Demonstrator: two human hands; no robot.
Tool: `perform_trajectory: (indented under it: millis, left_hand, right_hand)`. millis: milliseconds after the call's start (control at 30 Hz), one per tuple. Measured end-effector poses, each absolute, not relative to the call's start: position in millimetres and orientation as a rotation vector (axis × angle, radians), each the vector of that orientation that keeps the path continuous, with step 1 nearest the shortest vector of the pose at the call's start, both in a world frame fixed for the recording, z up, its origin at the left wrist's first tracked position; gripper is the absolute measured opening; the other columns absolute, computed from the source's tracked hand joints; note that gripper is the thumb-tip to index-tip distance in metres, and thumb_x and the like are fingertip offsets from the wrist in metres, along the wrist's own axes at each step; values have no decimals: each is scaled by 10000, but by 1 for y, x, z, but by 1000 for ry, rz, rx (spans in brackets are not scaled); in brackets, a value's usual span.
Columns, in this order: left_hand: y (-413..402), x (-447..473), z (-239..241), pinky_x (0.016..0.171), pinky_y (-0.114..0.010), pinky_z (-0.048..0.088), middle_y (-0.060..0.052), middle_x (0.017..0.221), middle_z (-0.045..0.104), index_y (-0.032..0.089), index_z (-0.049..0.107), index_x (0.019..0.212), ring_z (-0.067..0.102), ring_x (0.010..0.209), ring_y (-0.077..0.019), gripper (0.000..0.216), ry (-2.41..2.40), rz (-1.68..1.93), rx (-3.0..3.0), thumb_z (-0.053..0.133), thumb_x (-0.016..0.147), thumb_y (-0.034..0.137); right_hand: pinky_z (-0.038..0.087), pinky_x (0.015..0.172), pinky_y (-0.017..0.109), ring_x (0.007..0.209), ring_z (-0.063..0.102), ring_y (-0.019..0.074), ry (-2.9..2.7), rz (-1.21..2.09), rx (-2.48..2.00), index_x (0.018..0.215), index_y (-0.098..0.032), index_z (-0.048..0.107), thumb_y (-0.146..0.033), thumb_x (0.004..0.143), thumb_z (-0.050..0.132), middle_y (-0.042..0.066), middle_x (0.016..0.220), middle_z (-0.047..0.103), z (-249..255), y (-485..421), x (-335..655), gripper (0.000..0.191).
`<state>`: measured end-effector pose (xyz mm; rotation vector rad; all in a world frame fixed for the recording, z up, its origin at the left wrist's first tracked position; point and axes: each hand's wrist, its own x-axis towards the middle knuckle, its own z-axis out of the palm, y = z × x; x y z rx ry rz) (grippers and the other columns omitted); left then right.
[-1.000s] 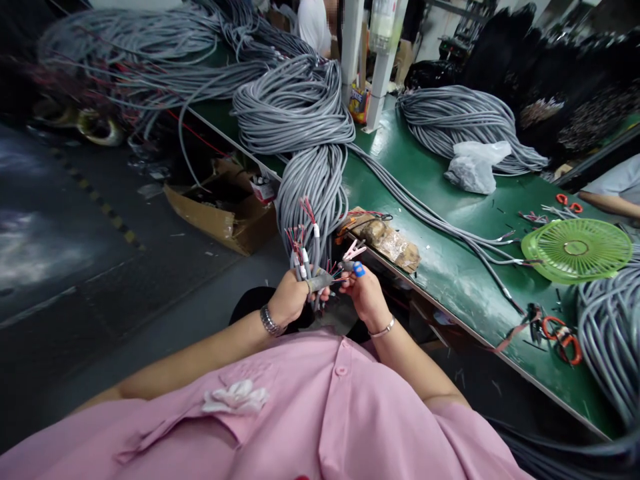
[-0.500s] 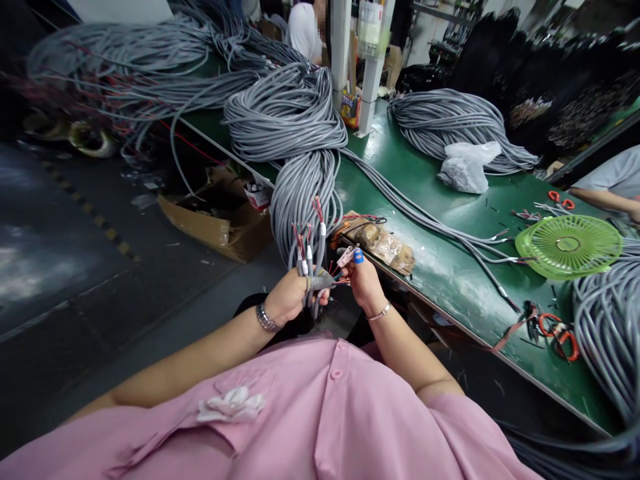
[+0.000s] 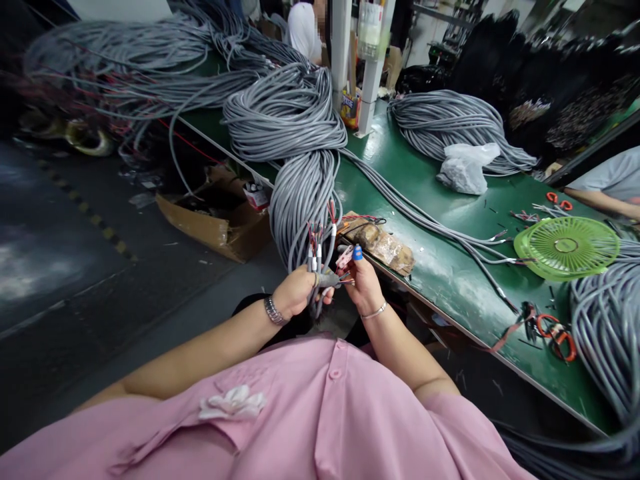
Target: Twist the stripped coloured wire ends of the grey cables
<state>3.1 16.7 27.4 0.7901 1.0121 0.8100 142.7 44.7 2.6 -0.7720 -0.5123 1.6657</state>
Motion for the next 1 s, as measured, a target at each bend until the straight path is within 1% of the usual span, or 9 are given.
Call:
perform_trajectory:
  millis: [133,233,400,567,633,767,833,1000]
  left_hand:
    - [19,3,27,436,-245,462,-27,483,596,114,606,649,540,418,-127,219,1033,819,769,752,604,270]
    - [22,5,28,410,-234,438,-34,489,607,104,629,680,542,403,-129,210,1043,813,757,746,597,257]
    - [24,8,28,377,-211,388,-46,462,594,100,610,621,542,382,-131,186,1046,786,777,719,595,248]
    - [19,3,30,419,-235,449,-23,469,585,119,599,631,532,403,-123,194,1028,819,769,733,588,252]
    - [14,0,32,416,-234,448,-18,468,583,123,594,635,529,398,-121,202,1032,815,783,739,594,258]
    - [3,-5,36,412,-231,447,-14,476,588,118,612,675,532,391,-119,215,1019,812,826,751,610,269]
    - [0,-8,37,413,-231,454,-14,474,590,119,610,680,533,390,-120,218,1006,829,816,752,615,271]
    - [7,-15,39,396,-226,459,-16,472,589,117,611,675,518,379,-111,218,929,814,769,760,615,265]
  right_hand:
    - [414,498,218,505,512,95,-530,1646,-759,679,-156,632,-541,753,686,-7,602,620,2,45,142,396]
    - [412,502,218,511,515,95,-531,1636,-750,675,-155,630,-525,762,686,-7,602,622,1,45,142,384]
    - [395,462,221,486,498,99,-496,1667,-764,697,-153,635,-543,760,681,-11,575,604,3,43,142,398]
    - [413,460,210,507,506,97,-432,1759,-735,761,-154,641,-566,791,635,-1,622,618,6,41,144,413]
    - [418,452,207,509,508,96,-413,1803,-758,790,-157,643,-589,809,595,2,637,618,8,40,146,436]
    - [467,481,209,541,530,93,-420,1854,-766,837,-146,655,-610,821,560,18,707,636,8,37,151,473]
    - [479,488,202,559,540,90,-446,1854,-756,860,-144,663,-584,815,587,21,733,641,7,37,153,449]
    - [482,485,188,540,517,77,-574,1748,-786,871,-152,677,-458,797,670,4,707,625,3,37,152,314]
